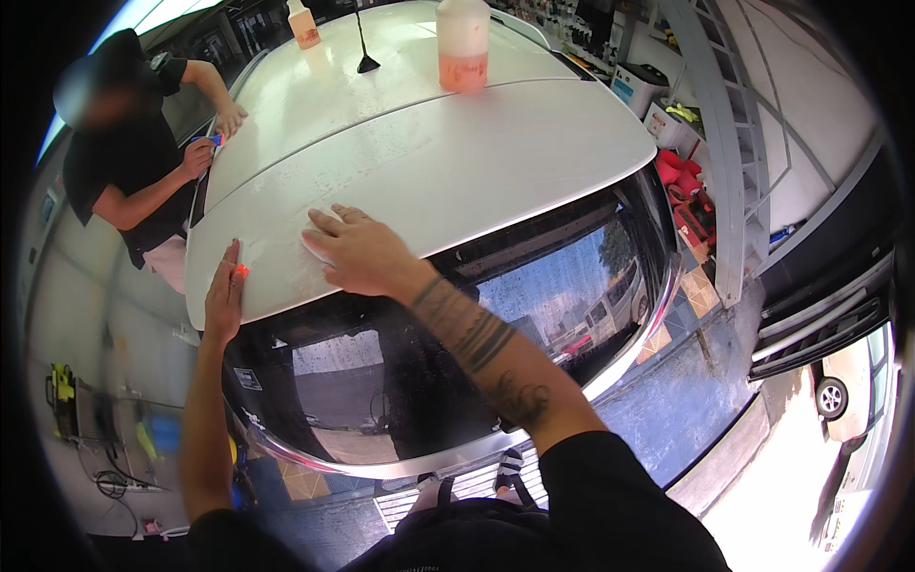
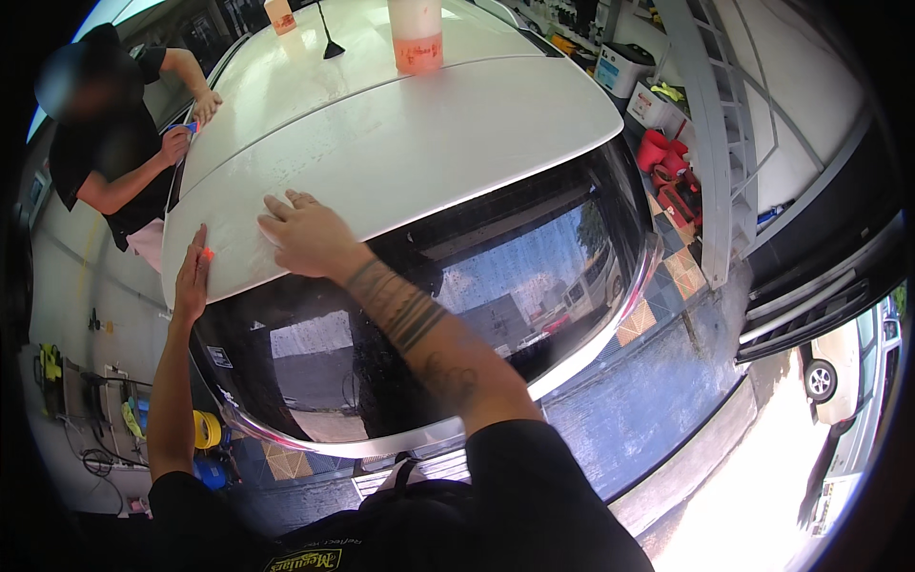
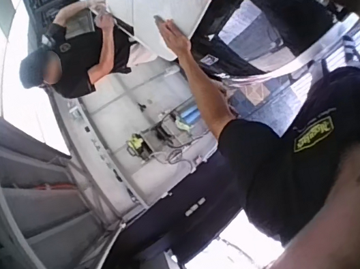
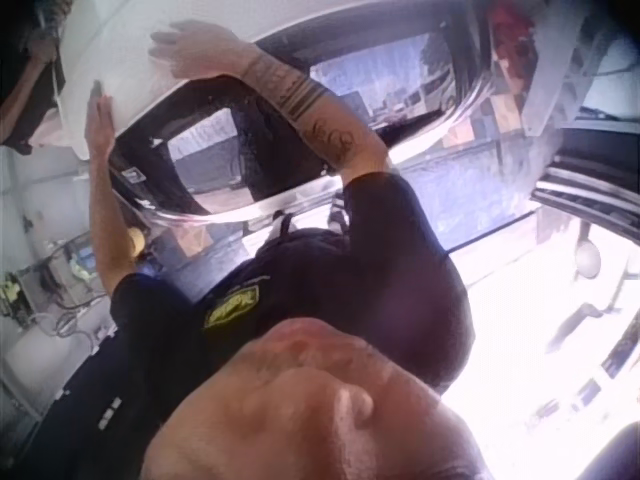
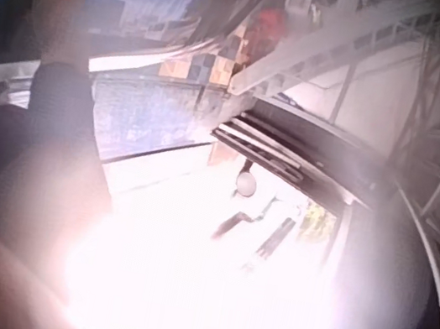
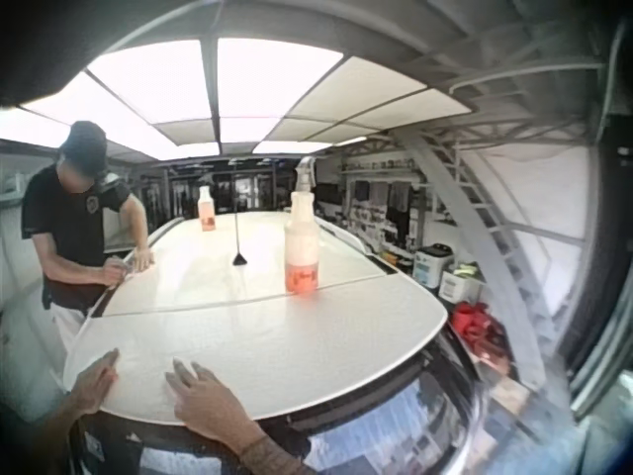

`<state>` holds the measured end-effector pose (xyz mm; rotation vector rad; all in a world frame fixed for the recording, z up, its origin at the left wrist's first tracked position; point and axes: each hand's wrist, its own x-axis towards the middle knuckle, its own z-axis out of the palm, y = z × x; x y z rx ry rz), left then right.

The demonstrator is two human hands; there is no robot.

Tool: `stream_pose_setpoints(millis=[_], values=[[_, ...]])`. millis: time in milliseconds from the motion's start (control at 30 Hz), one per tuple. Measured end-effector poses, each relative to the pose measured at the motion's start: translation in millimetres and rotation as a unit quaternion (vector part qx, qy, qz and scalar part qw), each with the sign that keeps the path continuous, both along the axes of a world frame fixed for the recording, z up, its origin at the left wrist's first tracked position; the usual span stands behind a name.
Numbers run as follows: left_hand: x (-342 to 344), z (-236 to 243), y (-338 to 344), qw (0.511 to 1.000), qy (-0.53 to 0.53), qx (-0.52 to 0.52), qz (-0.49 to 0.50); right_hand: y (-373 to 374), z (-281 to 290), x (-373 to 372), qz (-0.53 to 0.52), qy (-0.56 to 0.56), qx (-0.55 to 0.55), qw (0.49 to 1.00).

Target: The person applies a white vinyl wrap to the roof of a white car. They smooth the material with their hands and a squeegee, then spray a liquid solution from a bottle onto the surface and continue smoothing to remove bubbles and ensure adhesion.

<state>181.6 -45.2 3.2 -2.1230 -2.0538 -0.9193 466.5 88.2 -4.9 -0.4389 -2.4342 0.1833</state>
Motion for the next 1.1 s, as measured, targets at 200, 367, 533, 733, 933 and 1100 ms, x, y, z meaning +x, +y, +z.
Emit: stream_pose_setpoints(millis=[200, 367, 533, 733, 933, 1100], values=[[-36.1, -1.5, -7.6, 0.996, -0.024, 0.032, 0.075, 165.9, 22.7, 226.1, -0.502, 0.012, -0.051, 0.864], [-20.8, 4.8, 7.0, 0.994, -0.047, 0.037, 0.088, 123.3, 18.0, 10.3, -0.42, -0.036, 0.119, 0.899], [-67.3, -11.4, -30.8, 0.99, -0.015, 0.046, 0.133, -7.7, 13.5, -88.5, 0.11, -0.083, -0.004, 0.99], [-65.3, -16.9, -14.4, 0.984, -0.01, 0.086, 0.155, 137.5, 54.5, 51.3, -0.442, -0.06, -0.022, 0.894], [-59.7, -18.7, -1.7, 0.976, -0.076, 0.085, 0.185, 40.5, 21.3, -216.7, -0.143, -0.051, 0.111, 0.982], [-88.0, -27.6, -34.0, 0.941, -0.099, 0.121, 0.301, 0.2, 28.7, -161.2, 0.096, -0.112, -0.01, 0.989]])
